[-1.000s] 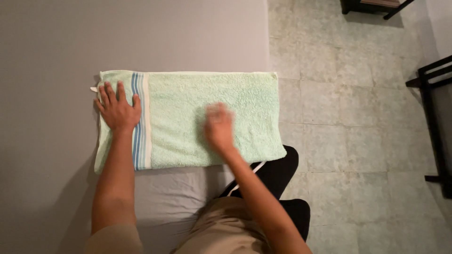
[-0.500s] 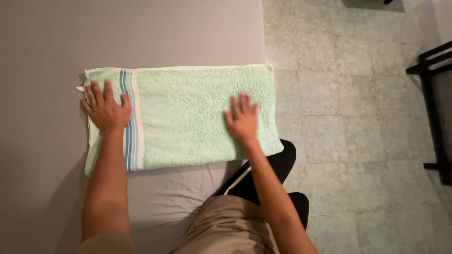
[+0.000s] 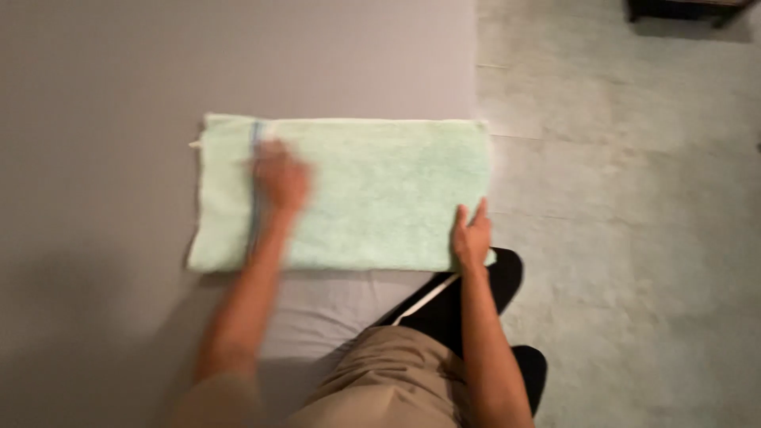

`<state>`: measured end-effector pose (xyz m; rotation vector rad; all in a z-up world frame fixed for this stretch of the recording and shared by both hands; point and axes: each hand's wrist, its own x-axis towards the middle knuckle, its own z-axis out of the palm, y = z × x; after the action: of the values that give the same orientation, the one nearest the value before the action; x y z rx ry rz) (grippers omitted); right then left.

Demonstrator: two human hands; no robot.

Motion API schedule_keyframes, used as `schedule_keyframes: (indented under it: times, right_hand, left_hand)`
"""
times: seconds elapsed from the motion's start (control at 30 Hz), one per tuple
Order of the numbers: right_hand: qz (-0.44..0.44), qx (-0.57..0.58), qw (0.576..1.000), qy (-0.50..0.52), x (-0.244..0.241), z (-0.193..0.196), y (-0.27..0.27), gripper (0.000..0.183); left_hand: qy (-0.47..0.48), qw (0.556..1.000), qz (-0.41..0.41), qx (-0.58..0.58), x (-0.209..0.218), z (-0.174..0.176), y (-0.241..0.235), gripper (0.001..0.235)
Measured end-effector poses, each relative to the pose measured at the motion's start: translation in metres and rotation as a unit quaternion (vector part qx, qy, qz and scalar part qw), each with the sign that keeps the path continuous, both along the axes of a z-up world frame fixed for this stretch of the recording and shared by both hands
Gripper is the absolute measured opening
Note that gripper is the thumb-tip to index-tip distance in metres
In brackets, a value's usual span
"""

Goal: Fold a series of towels in a hotel room.

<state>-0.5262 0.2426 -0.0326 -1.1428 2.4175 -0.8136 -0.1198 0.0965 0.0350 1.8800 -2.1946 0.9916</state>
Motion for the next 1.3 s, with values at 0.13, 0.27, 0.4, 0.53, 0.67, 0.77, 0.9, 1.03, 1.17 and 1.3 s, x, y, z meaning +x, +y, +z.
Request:
schedule_keyframes:
  times: [0.13,0.27,0.4,0.53,0.67,0.77,0.9,1.03,1.17,1.3]
  right_hand:
    - [0.017,-0.001,0.999,0.033,0.011,0.002,0.006,0.071]
    - [0.023,0.000,0.998,0.054,0.001,0.016,0.014,0.070]
    - [0.022,-0.011,0.999,0.043,0.001,0.011,0.013,0.067]
    - [0.019,-0.021,0.999,0.042,0.000,0.007,0.012,0.066]
    - [0.016,-0.022,0.999,0.043,-0.001,0.003,0.012,0.067]
    - [0.014,-0.007,0.999,0.048,0.003,0.012,0.017,0.069]
    - [-0.002,0.034,0.993,0.110,0.010,0.027,0.021,0.070]
    - [-0.027,0.060,0.990,0.123,0.010,0.030,0.027,0.076]
    - [-0.026,0.126,0.991,0.048,-0.001,0.049,0.027,0.092]
    - [-0.005,0.119,0.993,0.024,-0.019,0.047,0.040,0.093]
  left_hand:
    - [0.243,0.950,-0.178,0.085,-0.116,0.049,0.105,0.042]
    - [0.298,0.900,-0.202,0.246,-0.139,0.044,0.139,0.062]
    - [0.307,0.927,-0.142,0.166,-0.071,0.035,0.134,0.060]
    - [0.303,0.949,-0.060,0.063,0.039,0.016,0.138,0.058]
    - [0.218,0.976,0.004,0.010,0.109,-0.003,0.145,0.058]
    - [0.251,0.964,0.068,0.058,0.128,-0.012,0.142,0.066]
    - [0.203,0.977,0.045,-0.050,0.120,-0.030,0.133,0.063]
    - [0.349,0.933,0.026,0.082,0.009,0.031,0.178,0.064]
    - [0.275,0.946,-0.094,0.143,-0.024,0.016,0.186,0.061]
    - [0.275,0.951,-0.094,0.108,-0.001,0.018,0.176,0.061]
